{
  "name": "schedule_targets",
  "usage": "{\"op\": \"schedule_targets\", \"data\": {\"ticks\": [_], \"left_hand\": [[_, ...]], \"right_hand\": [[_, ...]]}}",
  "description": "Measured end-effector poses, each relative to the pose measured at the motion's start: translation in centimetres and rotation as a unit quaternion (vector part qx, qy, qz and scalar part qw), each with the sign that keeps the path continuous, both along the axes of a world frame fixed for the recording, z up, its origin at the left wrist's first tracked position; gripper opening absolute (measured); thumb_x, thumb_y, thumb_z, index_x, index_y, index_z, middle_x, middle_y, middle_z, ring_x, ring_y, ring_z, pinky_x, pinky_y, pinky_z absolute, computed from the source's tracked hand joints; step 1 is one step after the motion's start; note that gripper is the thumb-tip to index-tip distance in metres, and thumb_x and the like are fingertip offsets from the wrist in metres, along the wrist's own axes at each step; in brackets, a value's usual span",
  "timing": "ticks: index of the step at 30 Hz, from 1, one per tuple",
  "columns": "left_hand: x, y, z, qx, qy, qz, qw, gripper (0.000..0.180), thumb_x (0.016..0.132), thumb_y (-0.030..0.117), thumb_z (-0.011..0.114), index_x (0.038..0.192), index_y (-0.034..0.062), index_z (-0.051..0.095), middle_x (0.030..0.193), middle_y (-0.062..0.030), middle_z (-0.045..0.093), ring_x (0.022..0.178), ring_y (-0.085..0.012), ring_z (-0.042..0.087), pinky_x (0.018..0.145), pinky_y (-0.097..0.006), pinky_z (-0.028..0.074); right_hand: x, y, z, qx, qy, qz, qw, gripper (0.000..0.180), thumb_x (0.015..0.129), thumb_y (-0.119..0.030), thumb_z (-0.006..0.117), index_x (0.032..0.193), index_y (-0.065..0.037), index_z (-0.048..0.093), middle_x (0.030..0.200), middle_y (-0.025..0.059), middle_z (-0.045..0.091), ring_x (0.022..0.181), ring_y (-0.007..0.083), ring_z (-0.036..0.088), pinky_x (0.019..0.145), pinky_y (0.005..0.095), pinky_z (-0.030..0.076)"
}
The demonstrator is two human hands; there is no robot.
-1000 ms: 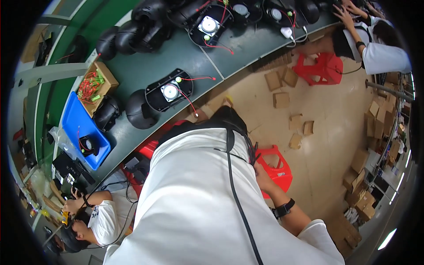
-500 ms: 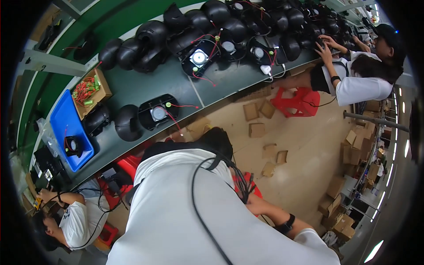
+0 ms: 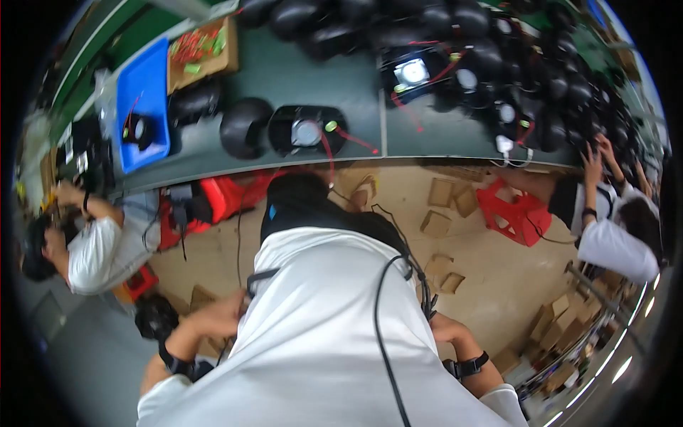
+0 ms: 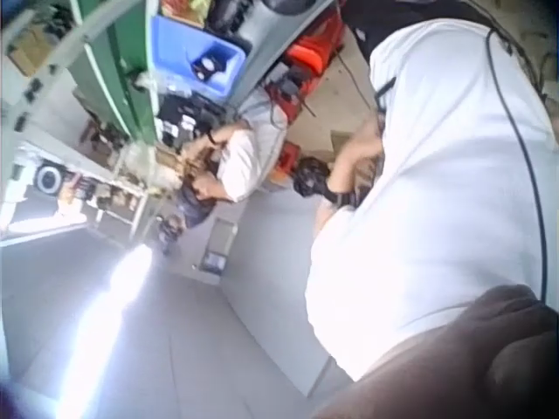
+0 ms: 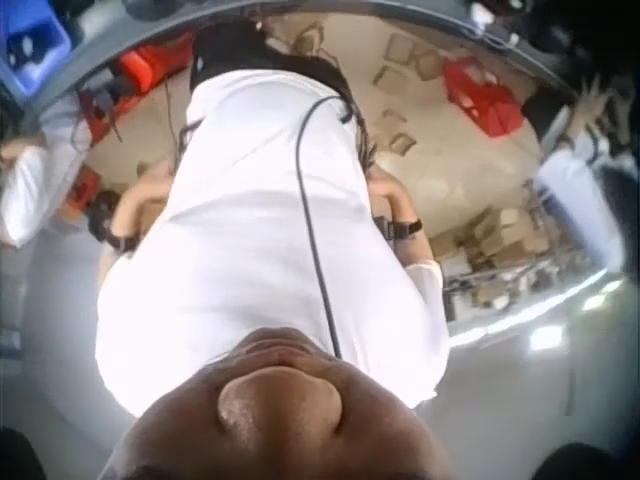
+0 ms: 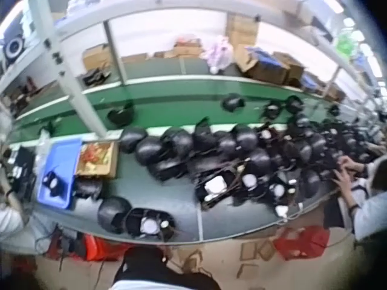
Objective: The person is assembling black plastic electronic housings, snap-fitting parts and connecting wires on an industrial assembly line.
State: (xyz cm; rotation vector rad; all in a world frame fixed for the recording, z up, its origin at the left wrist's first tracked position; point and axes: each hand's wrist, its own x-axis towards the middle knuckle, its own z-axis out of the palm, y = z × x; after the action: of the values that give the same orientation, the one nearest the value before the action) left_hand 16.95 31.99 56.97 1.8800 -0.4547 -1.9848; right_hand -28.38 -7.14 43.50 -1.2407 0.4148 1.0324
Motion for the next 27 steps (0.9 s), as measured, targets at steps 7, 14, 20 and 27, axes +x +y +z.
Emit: {"op": "schedule_targets", "data": {"ticks": [7,14,20,27], "left_hand": [[10.1,-12.1,0.7,0.097,-0.149,0.145,0.973,0.029,0.088,0.005,0.058,0.116,-0.0017,0.059,0.085,-0.0124,0.071,0.08,-0.0247,0.07,0.072,-0.037,0.054],[14.3,-14.0,-0.2,-0.138,-0.469,0.037,0.872,0.046,0.083,-0.008,0.054,0.128,0.0021,0.055,0.119,-0.0147,0.064,0.105,-0.0289,0.064,0.081,-0.038,0.054],[12.5,-22.6,-6.9,-0.332,-0.556,0.222,0.729,0.05,0.086,-0.004,0.063,0.134,0.0022,0.05,0.135,-0.0216,0.052,0.124,-0.0406,0.053,0.102,-0.044,0.047],[12.9,-23.7,-10.8,-0.289,-0.559,0.282,0.724,0.043,0.088,-0.005,0.06,0.131,0.0006,0.055,0.12,-0.0202,0.063,0.109,-0.039,0.063,0.095,-0.04,0.051]], "right_hand": [[12.1,-5.3,3.2,0.09,0.141,0.137,0.976,0.054,0.078,-0.021,0.077,0.127,-0.002,0.065,0.131,0.011,0.066,0.117,0.0196,0.06,0.1,0.0351,0.048],[32.5,-7.4,8.6,-0.475,-0.167,-0.101,0.858,0.004,0.095,-0.005,0.06,0.093,-0.002,0.058,0.082,0.0117,0.058,0.072,0.0193,0.057,0.068,0.0308,0.046],[47.4,-0.1,8.0,-0.424,-0.3,-0.175,0.836,0.022,0.087,-0.018,0.074,0.097,-0.003,0.061,0.078,0.0128,0.06,0.068,0.0278,0.061,0.063,0.0375,0.05],[48.6,1.0,6.8,-0.56,-0.356,-0.033,0.747,0.014,0.084,-0.008,0.068,0.094,-0.006,0.058,0.085,0.0119,0.059,0.085,0.0347,0.063,0.067,0.0443,0.051]]}}
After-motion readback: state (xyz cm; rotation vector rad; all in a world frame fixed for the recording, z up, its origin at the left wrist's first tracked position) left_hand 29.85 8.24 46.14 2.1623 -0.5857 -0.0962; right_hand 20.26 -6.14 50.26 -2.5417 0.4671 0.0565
